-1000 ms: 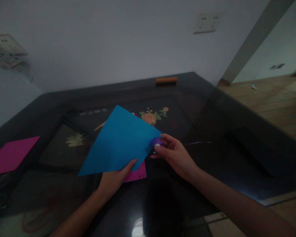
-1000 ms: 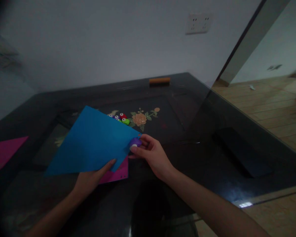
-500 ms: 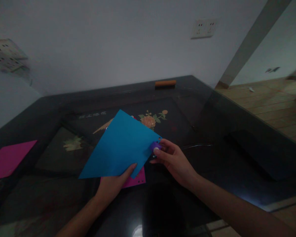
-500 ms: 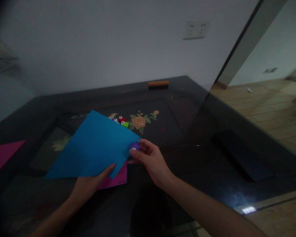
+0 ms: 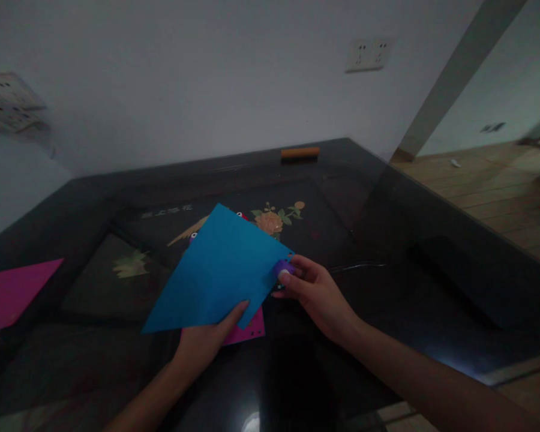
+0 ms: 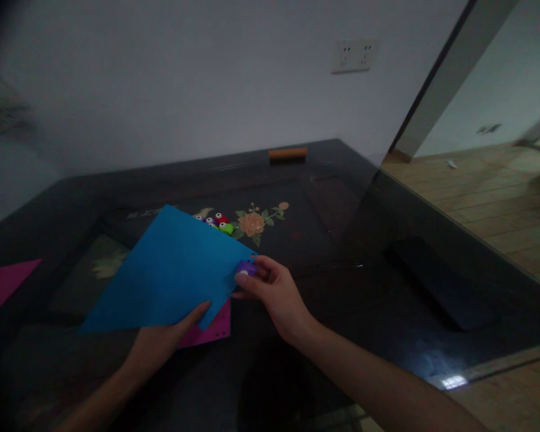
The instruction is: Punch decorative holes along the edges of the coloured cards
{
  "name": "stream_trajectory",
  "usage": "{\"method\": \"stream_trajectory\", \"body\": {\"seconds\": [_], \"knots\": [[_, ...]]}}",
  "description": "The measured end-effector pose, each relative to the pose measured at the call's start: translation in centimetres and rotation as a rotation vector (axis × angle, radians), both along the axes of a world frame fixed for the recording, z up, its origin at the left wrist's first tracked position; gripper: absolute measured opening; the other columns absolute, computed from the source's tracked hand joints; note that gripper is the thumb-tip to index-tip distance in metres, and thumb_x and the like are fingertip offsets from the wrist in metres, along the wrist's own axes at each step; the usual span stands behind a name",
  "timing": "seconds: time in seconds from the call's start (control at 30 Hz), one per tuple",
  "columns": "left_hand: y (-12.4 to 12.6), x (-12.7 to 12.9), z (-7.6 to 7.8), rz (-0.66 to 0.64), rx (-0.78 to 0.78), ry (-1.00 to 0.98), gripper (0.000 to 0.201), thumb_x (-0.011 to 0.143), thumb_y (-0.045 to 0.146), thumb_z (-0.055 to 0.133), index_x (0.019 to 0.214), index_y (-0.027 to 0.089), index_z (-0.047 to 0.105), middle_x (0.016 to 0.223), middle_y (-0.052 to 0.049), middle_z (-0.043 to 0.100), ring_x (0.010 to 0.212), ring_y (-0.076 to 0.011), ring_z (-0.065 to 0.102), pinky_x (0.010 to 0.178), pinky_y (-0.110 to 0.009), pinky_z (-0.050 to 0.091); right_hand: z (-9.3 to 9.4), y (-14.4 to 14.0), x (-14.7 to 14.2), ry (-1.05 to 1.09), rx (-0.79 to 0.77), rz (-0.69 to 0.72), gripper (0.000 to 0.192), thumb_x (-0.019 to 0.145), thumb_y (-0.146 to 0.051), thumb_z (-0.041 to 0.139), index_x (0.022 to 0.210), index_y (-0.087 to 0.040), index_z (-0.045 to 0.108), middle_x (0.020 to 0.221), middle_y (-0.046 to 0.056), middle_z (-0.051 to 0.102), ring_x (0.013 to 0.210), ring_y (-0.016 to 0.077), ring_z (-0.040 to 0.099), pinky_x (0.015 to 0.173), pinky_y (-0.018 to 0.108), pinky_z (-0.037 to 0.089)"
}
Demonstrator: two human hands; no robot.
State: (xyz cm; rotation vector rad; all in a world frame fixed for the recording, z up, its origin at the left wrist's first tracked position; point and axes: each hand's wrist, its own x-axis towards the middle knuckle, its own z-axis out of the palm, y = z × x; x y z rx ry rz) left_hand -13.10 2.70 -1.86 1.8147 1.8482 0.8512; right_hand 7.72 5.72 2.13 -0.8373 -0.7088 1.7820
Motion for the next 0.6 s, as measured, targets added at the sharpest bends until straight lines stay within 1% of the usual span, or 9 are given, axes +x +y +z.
{"method": "stream_trajectory", "body": {"seconds": [0.23, 0.43, 0.5, 0.6], "knots": [[-0.70, -0.18, -0.17, -0.036, -0.001, 0.032, 0.029, 0.075, 0.045, 0.052, 0.089, 0.025, 0.069, 0.103, -0.009, 0.069, 0.117, -0.0332, 0.051, 0.104, -0.054, 0.029, 0.07, -0.07, -0.03, 0.004, 0.010, -0.008, 0.028, 0.063, -0.022, 0.078, 0.087, -0.019, 0.063, 0.078, -0.002, 0.063, 0.069, 0.0104, 0.060, 0.065, 0.026, 0.055], [-0.07, -0.35, -0.48, -0.031, -0.003, 0.058, 0.026, 0.069, 0.047, 0.059, 0.078, 0.025, 0.069, 0.095, -0.008, 0.071, 0.116, -0.0340, 0.051, 0.105, -0.054, 0.028, 0.02, 0.01, -0.03, -0.007, 0.015, -0.018, 0.027, 0.063, -0.023, 0.078, 0.084, -0.018, 0.062, 0.075, -0.003, 0.062, 0.068, 0.0102, 0.060, 0.066, 0.027, 0.055], [-0.11, -0.43, -0.37, -0.041, 0.009, 0.058, 0.026, 0.070, 0.048, 0.057, 0.076, 0.025, 0.069, 0.093, -0.008, 0.072, 0.115, -0.0340, 0.052, 0.105, -0.054, 0.028, 0.02, 0.03, -0.03, -0.001, 0.006, -0.016, 0.027, 0.063, -0.023, 0.078, 0.084, -0.018, 0.062, 0.076, -0.003, 0.062, 0.068, 0.0098, 0.059, 0.067, 0.026, 0.055], [-0.50, -0.40, -0.05, -0.044, 0.038, 0.041, 0.026, 0.072, 0.047, 0.053, 0.078, 0.026, 0.069, 0.093, -0.008, 0.072, 0.114, -0.0333, 0.053, 0.102, -0.053, 0.032, 0.05, 0.05, -0.01, 0.014, 0.000, 0.003, 0.027, 0.064, -0.021, 0.077, 0.086, -0.018, 0.062, 0.078, -0.002, 0.062, 0.069, 0.0097, 0.060, 0.067, 0.026, 0.055]]}}
